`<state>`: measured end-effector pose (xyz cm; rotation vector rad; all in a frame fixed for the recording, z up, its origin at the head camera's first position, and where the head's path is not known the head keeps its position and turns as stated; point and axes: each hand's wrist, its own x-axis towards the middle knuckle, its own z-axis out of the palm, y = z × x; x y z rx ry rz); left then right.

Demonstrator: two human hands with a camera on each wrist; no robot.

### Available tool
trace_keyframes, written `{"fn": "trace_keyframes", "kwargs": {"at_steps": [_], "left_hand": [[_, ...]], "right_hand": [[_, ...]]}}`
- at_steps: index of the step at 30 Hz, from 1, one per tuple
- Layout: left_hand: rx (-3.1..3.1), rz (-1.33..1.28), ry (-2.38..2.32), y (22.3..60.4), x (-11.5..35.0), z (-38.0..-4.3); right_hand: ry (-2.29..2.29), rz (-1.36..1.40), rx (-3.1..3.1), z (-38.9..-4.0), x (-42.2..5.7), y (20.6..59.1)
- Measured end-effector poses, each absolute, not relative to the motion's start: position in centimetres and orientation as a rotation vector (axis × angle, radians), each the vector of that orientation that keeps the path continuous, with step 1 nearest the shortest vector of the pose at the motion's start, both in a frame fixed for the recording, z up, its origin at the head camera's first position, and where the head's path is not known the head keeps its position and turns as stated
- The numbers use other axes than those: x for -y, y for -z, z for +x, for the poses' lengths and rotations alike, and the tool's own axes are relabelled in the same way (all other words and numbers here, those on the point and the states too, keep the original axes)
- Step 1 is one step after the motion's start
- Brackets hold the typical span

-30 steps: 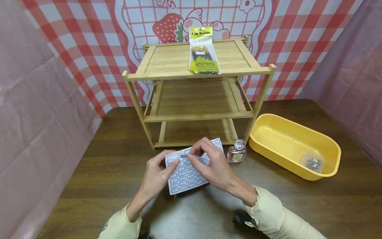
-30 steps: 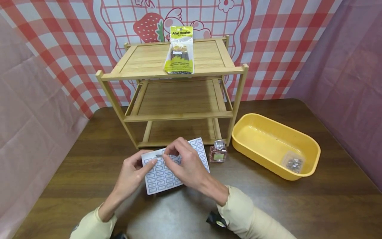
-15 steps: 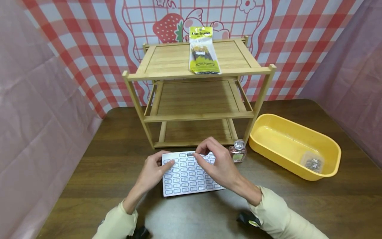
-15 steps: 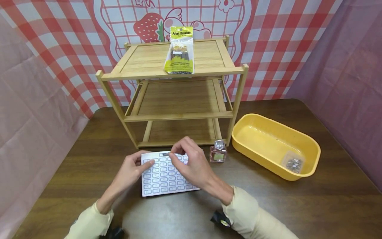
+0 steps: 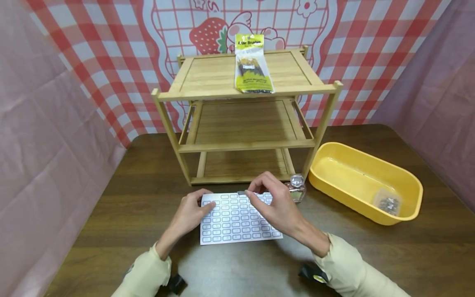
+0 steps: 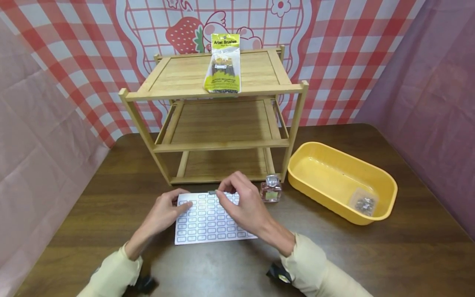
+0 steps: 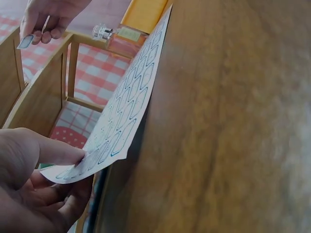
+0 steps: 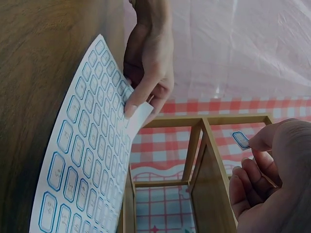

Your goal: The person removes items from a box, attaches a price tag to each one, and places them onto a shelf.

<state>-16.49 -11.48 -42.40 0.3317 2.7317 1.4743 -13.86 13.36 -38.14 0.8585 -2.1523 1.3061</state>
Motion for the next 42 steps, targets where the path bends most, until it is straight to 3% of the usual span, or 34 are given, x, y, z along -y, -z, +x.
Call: {"fn": "trace_keyframes", "kwargs": {"at_steps": [27,42], "left_hand": [[-2.831,0.361,-1.245,43.7,11.3,-17.5],[-3.06,0.536,-1.138,43.1,10.5,-16.7]], "right_hand": [[-1.236,0.838,2.163,-13.9,-15.1,38.5],[-1.207,0.824,2.187,-13.8,-15.4,38.8]]}}
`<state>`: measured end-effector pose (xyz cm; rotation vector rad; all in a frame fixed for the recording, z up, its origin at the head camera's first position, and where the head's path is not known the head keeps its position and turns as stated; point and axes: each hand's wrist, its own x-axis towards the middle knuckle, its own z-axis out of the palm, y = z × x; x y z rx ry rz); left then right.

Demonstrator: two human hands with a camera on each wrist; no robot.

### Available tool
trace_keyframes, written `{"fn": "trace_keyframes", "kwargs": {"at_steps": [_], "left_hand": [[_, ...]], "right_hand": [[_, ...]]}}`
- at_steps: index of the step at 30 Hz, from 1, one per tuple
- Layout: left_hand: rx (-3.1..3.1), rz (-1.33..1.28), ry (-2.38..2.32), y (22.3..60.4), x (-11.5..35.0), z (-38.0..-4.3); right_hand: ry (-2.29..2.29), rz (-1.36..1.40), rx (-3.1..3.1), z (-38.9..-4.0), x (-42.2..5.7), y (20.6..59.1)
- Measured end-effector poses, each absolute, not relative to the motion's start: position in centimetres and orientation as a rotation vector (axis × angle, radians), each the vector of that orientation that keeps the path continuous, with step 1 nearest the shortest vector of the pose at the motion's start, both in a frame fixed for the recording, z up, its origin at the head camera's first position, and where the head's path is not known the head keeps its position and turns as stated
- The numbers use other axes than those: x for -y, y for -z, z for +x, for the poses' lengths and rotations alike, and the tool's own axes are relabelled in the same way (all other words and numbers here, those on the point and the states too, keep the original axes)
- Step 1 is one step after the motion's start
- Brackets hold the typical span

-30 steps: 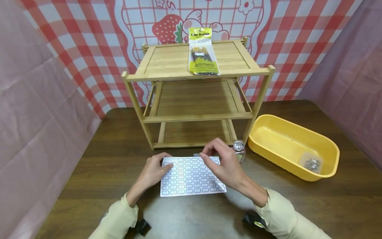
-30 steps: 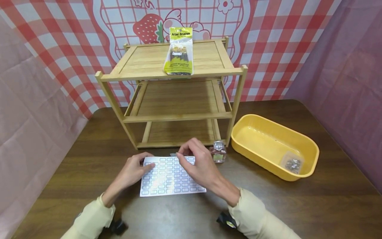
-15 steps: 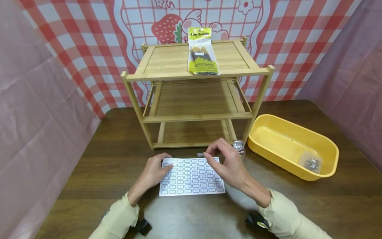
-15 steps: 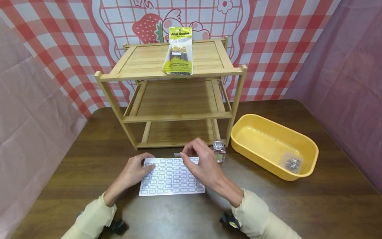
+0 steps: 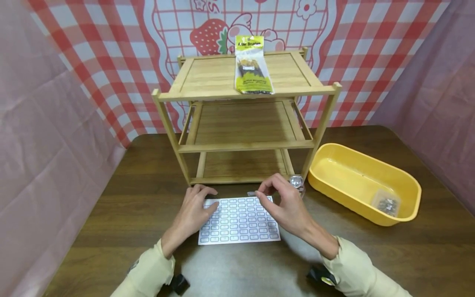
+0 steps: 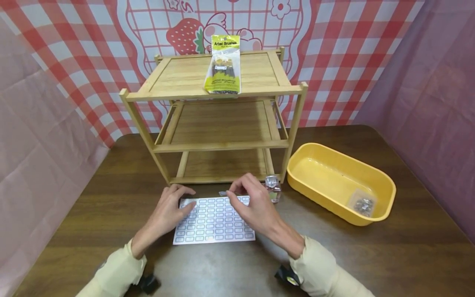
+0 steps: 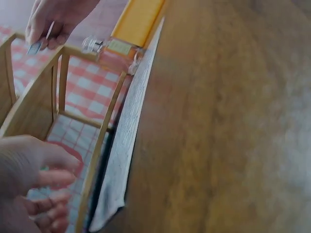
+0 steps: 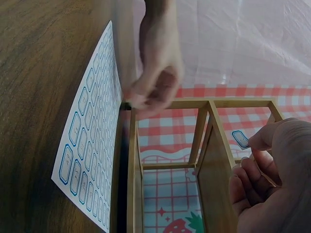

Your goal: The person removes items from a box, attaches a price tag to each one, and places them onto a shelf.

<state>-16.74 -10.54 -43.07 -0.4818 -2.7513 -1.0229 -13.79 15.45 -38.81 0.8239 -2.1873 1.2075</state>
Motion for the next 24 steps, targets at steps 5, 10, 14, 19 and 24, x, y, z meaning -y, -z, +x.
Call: {"fn": "trace_keyframes", "kwargs": {"at_steps": [5,10,14,19,24], "left_hand": [[2.575,-0.646,1.262,41.6,9.1,-16.1],[2.413,-0.809,1.405,40.5,7.5,-15.5],[2.326,-0.888,1.476,40.0,6.6,-15.2],[2.298,-0.909,1.526,39.7,5.9,-15.1],[2.263,-0.917,1.544,40.0,5.3,-15.1]], "right_hand": [[-1.219,0.814,2.205,-13.7,-15.6,38.9],[-1.229,0.816,2.217,-13.6,-15.7,39.0],[-1.228,0.818,2.222,-13.6,-15.7,39.1],[-1.223,0.815,2.232,-13.6,-15.7,39.1],[-1.218,0.81,2.225,-13.4,-15.7,39.2]]}}
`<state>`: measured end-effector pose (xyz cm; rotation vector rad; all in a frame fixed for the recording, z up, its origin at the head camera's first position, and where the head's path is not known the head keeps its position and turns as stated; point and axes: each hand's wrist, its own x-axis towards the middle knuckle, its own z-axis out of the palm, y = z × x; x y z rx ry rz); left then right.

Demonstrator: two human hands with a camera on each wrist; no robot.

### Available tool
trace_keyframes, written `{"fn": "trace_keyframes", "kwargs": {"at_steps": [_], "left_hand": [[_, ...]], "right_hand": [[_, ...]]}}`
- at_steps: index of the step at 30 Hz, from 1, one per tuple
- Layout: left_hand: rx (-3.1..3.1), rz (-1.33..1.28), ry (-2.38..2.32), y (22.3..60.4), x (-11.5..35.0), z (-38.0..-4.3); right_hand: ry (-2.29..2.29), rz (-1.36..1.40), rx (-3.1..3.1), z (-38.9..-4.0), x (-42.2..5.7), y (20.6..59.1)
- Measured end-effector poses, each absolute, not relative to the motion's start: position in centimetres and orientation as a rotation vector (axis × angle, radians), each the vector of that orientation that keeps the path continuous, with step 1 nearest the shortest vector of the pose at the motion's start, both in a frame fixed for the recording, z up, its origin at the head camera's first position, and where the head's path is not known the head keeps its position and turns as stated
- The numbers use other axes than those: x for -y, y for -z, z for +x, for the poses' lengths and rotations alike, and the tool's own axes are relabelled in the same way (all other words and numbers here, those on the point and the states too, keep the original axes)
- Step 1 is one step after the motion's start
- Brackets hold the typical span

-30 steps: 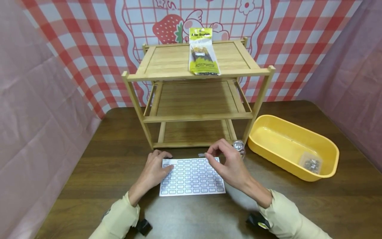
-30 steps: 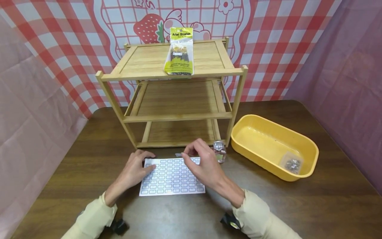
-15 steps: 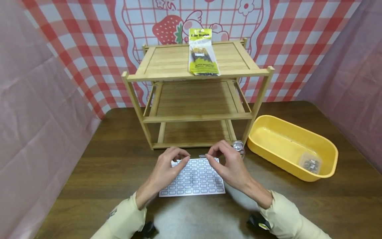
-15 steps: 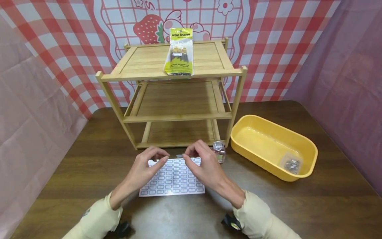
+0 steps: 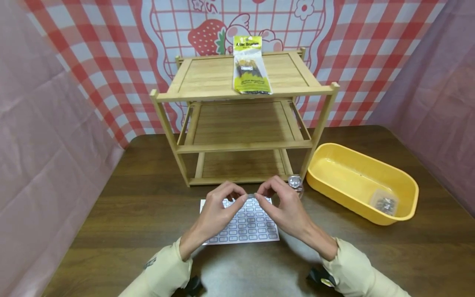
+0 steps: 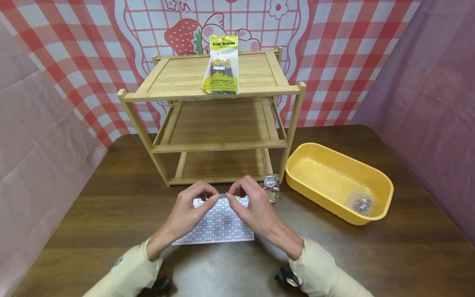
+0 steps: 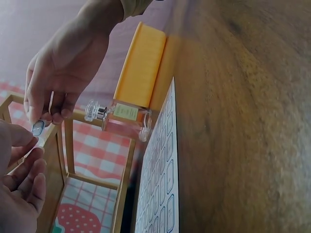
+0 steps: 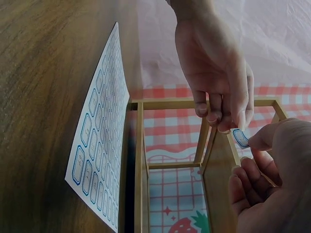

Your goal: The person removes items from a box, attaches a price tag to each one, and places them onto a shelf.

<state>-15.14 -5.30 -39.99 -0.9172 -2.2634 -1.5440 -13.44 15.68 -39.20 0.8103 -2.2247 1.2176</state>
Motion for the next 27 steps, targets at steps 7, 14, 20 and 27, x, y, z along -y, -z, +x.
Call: {"fn": "trace_keyframes", "kwargs": {"at_steps": [7,14,20,27], "left_hand": [[2.235,-0.942,1.53,39.9,4.7,-15.4],[2.268,-0.983,1.488,40.3,4.2,-15.7],[2.284,-1.028,1.454,40.5,3.2,-15.9],[2.265,-1.085,1.432,40.7,1.9,-16.4]], "right_hand": [[-1.187,0.793,2.215,-13.5,-16.0,39.2],[-1.119,0.805,2.212,-13.5,-16.8,39.9],[-1.086,0.817,2.178,-13.5,-17.7,40.4],[-0.987,0.811,2.154,-13.5,-18.9,40.6]]}}
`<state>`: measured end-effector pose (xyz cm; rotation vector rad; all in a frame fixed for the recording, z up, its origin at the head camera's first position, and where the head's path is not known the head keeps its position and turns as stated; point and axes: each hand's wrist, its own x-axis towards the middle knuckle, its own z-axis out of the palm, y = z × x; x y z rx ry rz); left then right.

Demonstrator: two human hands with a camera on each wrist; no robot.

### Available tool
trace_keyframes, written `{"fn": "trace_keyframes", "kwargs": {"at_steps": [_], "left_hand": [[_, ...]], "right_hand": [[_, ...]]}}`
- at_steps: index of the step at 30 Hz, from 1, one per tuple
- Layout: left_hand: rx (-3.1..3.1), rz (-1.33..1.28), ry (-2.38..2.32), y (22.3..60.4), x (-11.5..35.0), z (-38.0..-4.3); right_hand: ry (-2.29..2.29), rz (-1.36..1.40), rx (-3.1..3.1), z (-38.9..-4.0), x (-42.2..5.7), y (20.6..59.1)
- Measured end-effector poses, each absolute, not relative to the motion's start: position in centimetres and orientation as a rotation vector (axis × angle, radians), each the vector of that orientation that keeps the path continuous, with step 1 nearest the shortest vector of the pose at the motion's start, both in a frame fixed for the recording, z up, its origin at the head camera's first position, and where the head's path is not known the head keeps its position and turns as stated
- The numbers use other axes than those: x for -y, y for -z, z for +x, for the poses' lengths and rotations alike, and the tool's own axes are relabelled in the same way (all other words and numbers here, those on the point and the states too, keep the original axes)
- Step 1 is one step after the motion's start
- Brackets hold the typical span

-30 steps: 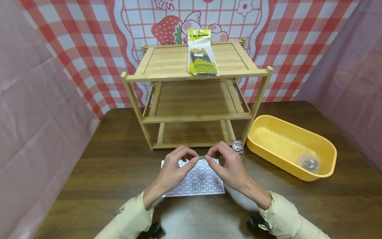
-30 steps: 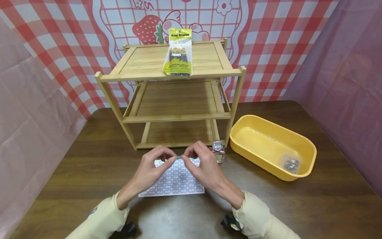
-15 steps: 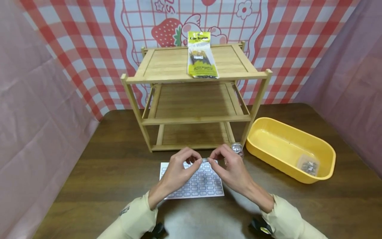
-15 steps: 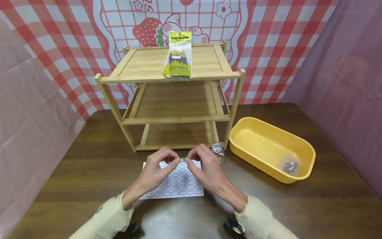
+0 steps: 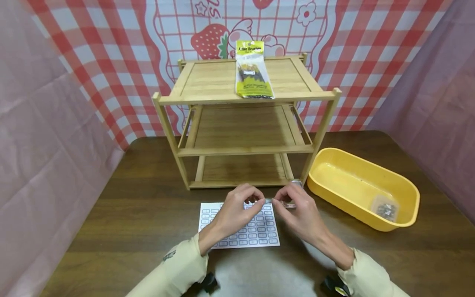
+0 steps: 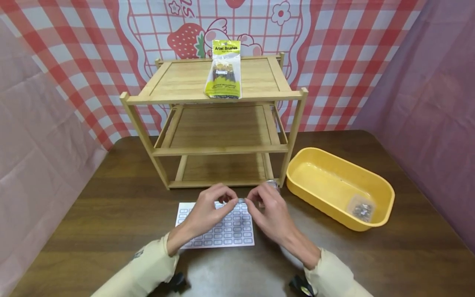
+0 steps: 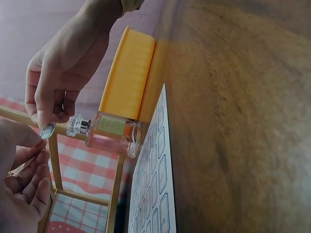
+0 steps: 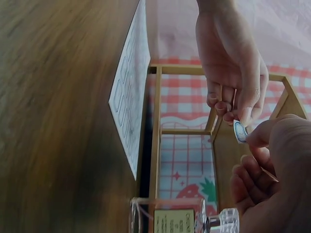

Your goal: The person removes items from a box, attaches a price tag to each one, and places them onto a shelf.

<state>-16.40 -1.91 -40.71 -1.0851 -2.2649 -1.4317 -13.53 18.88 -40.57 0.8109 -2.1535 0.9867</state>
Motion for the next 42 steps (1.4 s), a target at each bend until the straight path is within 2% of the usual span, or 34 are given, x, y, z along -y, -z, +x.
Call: {"fn": "trace_keyframes", "kwargs": {"at_steps": [42], "left_hand": [[2.409,-1.112,1.261,41.9,-2.3,-17.1]], "right_hand": [[-0.875,0.737,2.217,-13.2,-22.9,42.2]]}}
